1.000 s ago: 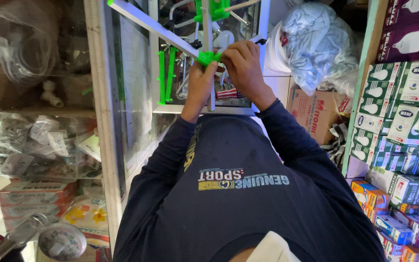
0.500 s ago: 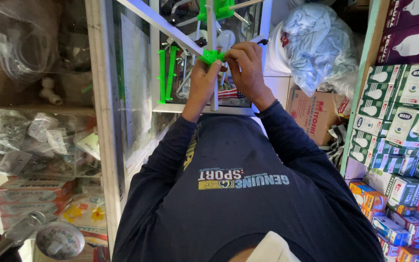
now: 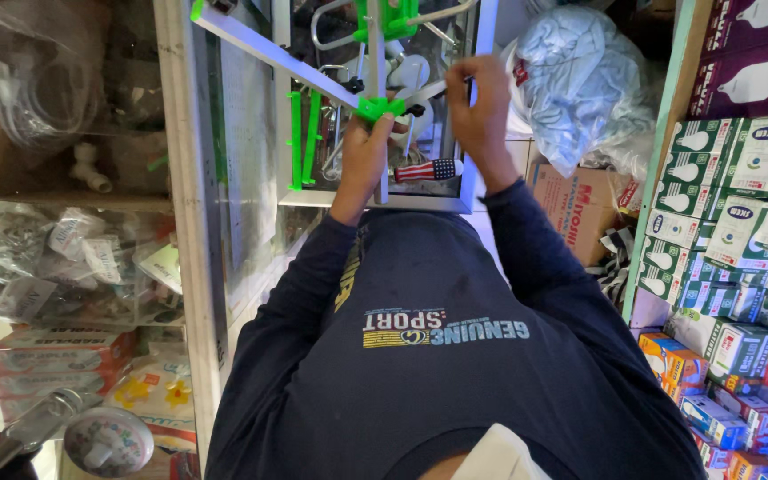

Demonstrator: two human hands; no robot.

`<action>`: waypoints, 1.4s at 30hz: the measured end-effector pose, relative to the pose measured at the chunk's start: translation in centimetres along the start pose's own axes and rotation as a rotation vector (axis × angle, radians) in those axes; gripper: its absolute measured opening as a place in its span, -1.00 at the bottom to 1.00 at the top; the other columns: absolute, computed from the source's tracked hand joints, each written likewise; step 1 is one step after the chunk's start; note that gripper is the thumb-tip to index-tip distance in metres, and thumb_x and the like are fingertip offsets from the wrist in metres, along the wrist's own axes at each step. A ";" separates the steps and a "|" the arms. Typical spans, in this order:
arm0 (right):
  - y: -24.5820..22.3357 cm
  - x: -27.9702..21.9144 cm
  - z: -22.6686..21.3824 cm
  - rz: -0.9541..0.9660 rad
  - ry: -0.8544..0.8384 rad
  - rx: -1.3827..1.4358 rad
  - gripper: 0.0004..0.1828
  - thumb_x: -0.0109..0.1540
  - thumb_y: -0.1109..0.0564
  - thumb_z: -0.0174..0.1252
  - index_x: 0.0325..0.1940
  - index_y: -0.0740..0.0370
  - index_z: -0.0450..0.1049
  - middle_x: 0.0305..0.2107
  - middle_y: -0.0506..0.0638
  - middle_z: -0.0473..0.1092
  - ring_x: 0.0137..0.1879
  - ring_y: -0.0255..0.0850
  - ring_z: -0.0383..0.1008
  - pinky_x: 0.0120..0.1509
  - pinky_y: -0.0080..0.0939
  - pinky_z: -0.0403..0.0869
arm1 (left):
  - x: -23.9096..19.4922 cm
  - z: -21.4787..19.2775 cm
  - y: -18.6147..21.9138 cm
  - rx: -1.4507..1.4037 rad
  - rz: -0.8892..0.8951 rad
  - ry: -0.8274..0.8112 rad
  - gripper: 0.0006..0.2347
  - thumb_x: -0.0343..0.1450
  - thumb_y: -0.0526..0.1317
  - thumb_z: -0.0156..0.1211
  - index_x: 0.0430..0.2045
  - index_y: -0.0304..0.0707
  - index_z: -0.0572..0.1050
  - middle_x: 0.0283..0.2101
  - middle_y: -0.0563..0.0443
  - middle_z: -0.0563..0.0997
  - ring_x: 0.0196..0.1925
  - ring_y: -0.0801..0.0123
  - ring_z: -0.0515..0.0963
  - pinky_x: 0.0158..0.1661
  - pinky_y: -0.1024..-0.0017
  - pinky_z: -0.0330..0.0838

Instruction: The person assembles a digital TV antenna by fitting metal bars into green plastic brackets and tightening components using a screwdriver.

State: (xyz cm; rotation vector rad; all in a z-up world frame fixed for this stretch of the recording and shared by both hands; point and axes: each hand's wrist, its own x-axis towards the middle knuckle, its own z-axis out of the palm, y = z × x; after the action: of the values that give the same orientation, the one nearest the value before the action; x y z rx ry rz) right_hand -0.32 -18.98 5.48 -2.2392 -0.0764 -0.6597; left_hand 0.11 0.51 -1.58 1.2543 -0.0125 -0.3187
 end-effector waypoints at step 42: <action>3.5 -10.6 -5.0 -0.171 -0.514 -0.009 -0.50 0.16 0.07 0.46 0.15 0.17 0.52 -0.02 0.11 0.37 0.13 0.08 0.37 0.20 0.11 0.31 | -3.5 0.0 2.6 0.194 0.002 0.127 -0.74 0.53 -0.43 -0.02 0.12 -0.35 0.30 0.01 -0.12 0.62 0.01 0.24 0.75 -0.08 0.43 0.65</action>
State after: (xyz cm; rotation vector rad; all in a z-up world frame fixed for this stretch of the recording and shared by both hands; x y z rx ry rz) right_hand -10.72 -23.32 0.75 -2.3765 -0.5242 -0.1547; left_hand -2.62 2.08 1.37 1.4652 0.0654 -0.2392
